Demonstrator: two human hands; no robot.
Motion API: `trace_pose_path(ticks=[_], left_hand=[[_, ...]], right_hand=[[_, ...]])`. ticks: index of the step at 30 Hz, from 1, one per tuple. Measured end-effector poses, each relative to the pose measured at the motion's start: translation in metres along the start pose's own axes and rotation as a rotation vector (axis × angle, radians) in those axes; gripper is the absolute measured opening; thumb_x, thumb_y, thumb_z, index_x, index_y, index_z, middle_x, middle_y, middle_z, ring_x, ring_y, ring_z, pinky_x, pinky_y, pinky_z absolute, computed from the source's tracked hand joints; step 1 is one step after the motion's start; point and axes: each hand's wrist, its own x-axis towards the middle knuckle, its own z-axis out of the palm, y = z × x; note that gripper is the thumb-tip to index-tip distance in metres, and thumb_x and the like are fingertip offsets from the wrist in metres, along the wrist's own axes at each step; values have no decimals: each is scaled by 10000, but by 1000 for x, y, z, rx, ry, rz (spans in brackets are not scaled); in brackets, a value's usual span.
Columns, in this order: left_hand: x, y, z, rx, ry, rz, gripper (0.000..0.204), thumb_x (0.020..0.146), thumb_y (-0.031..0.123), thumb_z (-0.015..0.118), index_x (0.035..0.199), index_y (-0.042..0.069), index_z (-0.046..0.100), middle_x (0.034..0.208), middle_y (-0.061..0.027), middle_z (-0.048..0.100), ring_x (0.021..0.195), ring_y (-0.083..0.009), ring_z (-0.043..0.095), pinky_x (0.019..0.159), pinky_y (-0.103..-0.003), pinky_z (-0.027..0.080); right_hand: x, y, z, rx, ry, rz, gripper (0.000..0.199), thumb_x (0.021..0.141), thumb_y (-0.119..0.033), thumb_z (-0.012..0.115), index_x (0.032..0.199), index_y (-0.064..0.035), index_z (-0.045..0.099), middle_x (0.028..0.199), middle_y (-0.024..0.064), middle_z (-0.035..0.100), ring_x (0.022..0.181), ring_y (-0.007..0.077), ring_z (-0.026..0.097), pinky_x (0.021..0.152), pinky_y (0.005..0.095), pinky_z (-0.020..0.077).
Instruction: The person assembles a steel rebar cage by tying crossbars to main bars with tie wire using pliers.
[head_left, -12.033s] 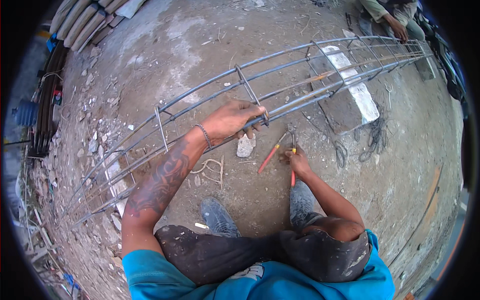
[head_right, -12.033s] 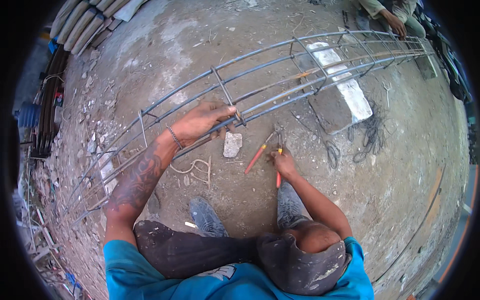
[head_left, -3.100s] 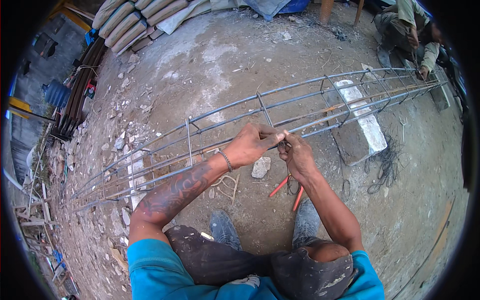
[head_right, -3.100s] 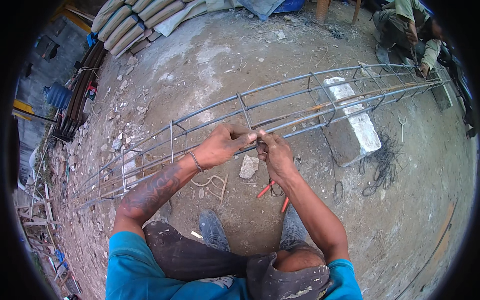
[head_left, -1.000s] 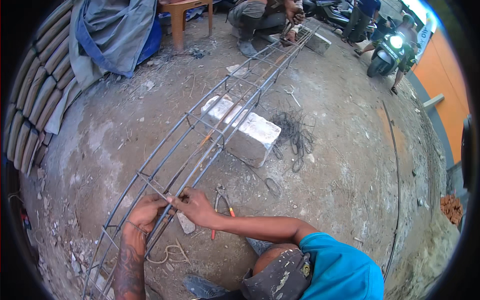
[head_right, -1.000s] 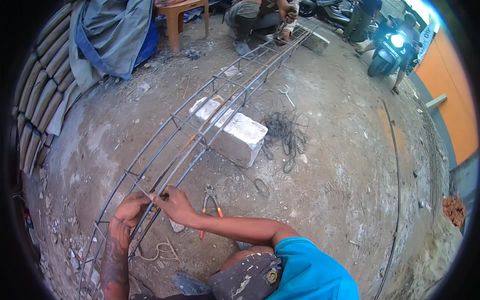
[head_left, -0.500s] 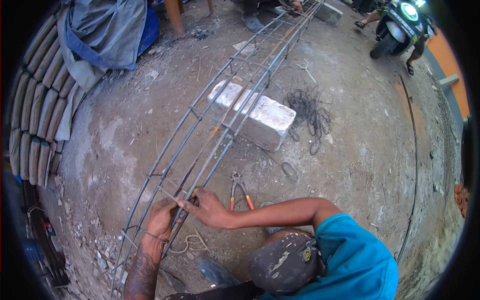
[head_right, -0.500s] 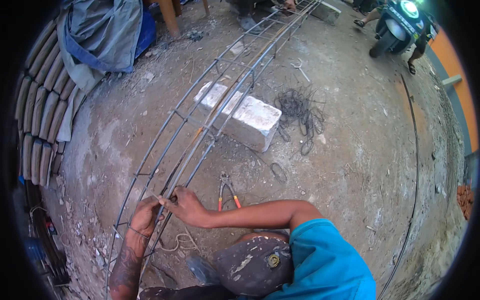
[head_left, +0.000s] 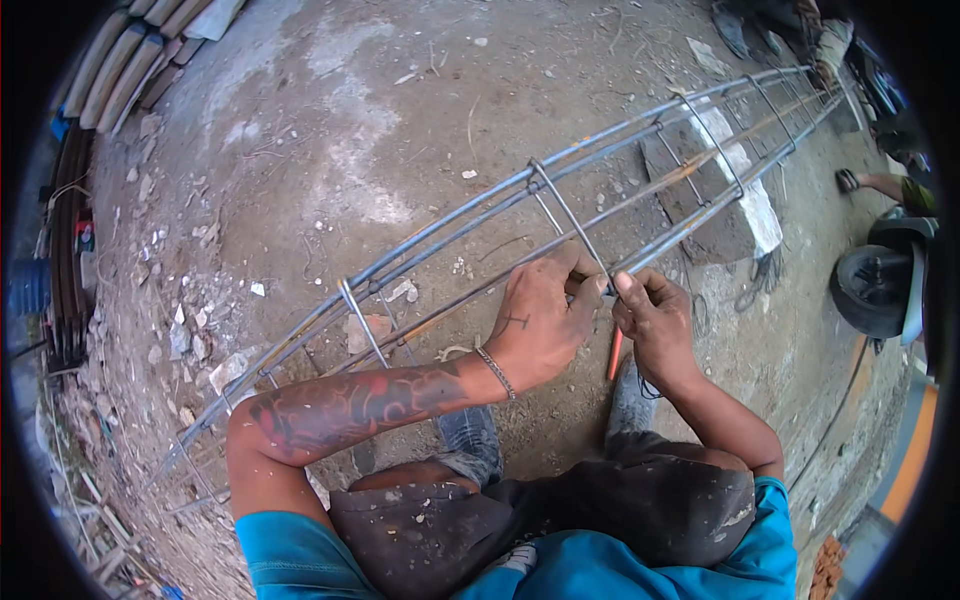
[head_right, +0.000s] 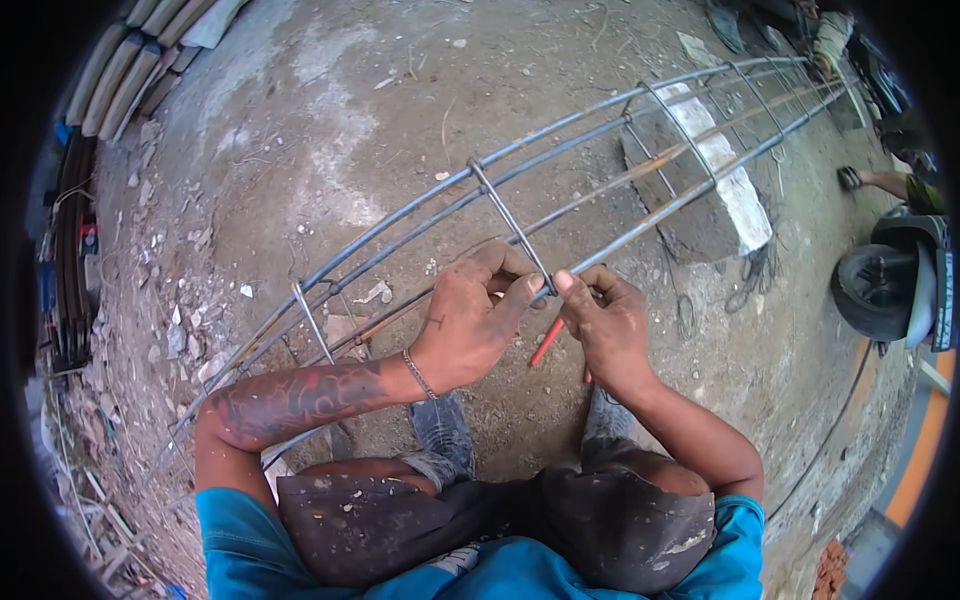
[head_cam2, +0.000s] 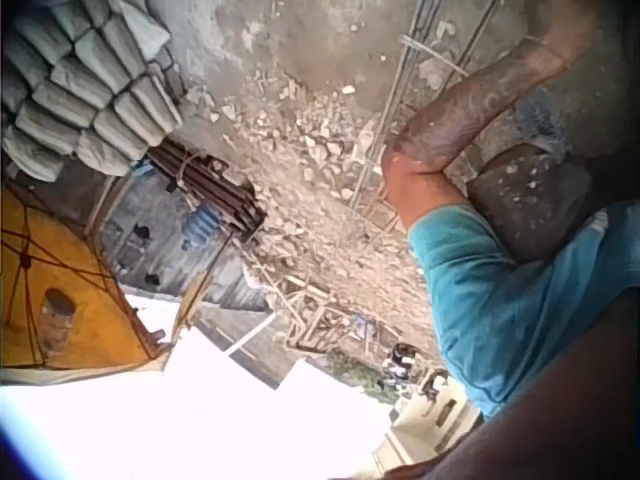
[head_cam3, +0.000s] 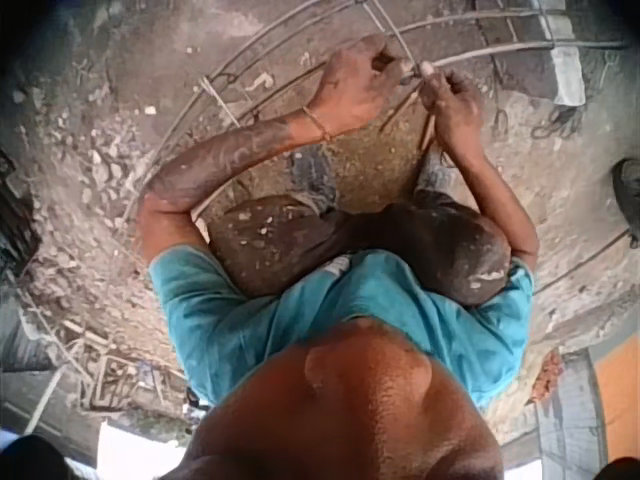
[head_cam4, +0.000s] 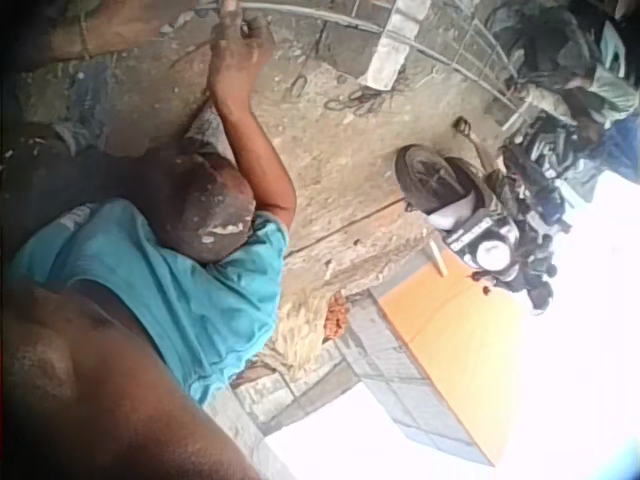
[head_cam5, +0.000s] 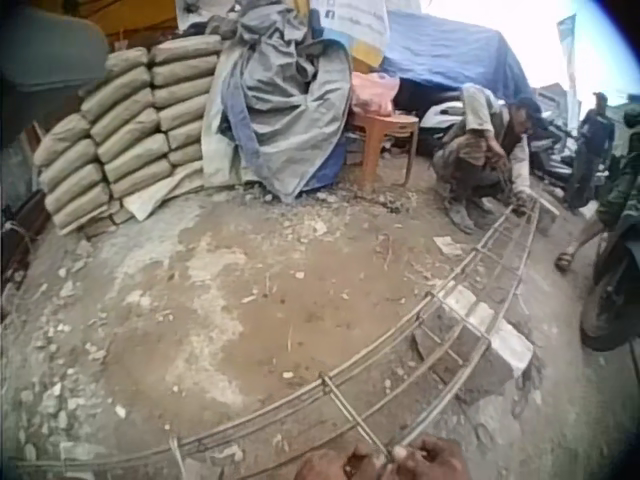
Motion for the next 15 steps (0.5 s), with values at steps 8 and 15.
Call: trace_pose_path(ticks=[8,15], left_hand=[[-4,-4,-3,167,-74,292,187,779,-4,610,965,-17,618,921,-117,588,819,-204,618,685,-303,504],[-9,-3,0,274,-82,446,246,753,-10,620,997,24,630,913,-135,567,777,-283,598,688,-351,487]], right_hand=[[-6,-1,-10,85,-3,114,225,896,-214,605,852,6,605,632,-8,481,515,48,389,455,206,288],[-12,-18,-16,-737,-55,-550,187,784,13,588,962,13,645,869,182,591,783,328,600,675,391,476]])
